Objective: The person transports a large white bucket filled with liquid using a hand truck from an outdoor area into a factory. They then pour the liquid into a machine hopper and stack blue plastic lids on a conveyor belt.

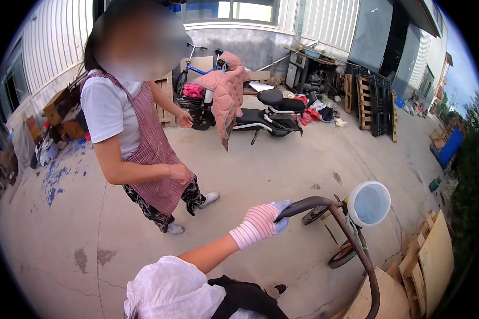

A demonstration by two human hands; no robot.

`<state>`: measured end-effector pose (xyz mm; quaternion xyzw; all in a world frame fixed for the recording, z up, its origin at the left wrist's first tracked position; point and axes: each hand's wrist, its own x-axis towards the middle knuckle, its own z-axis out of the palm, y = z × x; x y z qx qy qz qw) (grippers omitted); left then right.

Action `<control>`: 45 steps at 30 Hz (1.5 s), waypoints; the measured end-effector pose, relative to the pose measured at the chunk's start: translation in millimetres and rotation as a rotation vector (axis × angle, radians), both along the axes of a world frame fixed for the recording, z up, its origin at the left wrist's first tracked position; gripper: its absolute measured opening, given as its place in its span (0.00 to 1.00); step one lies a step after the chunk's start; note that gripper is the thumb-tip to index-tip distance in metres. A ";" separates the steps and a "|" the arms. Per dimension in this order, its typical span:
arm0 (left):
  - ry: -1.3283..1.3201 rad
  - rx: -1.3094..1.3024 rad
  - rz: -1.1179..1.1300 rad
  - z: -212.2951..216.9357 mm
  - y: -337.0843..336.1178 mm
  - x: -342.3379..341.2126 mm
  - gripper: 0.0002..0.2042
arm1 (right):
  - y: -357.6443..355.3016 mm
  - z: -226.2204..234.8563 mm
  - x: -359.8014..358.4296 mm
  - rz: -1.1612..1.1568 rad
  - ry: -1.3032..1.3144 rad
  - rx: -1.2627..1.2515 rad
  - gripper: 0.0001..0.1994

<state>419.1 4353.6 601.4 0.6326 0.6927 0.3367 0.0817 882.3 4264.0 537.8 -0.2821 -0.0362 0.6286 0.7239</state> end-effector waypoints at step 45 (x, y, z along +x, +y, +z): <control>-0.276 0.056 0.035 -11.3 1028.5 265.3 0.21 | 968.4 38.1 248.3 -0.047 0.106 0.173 0.28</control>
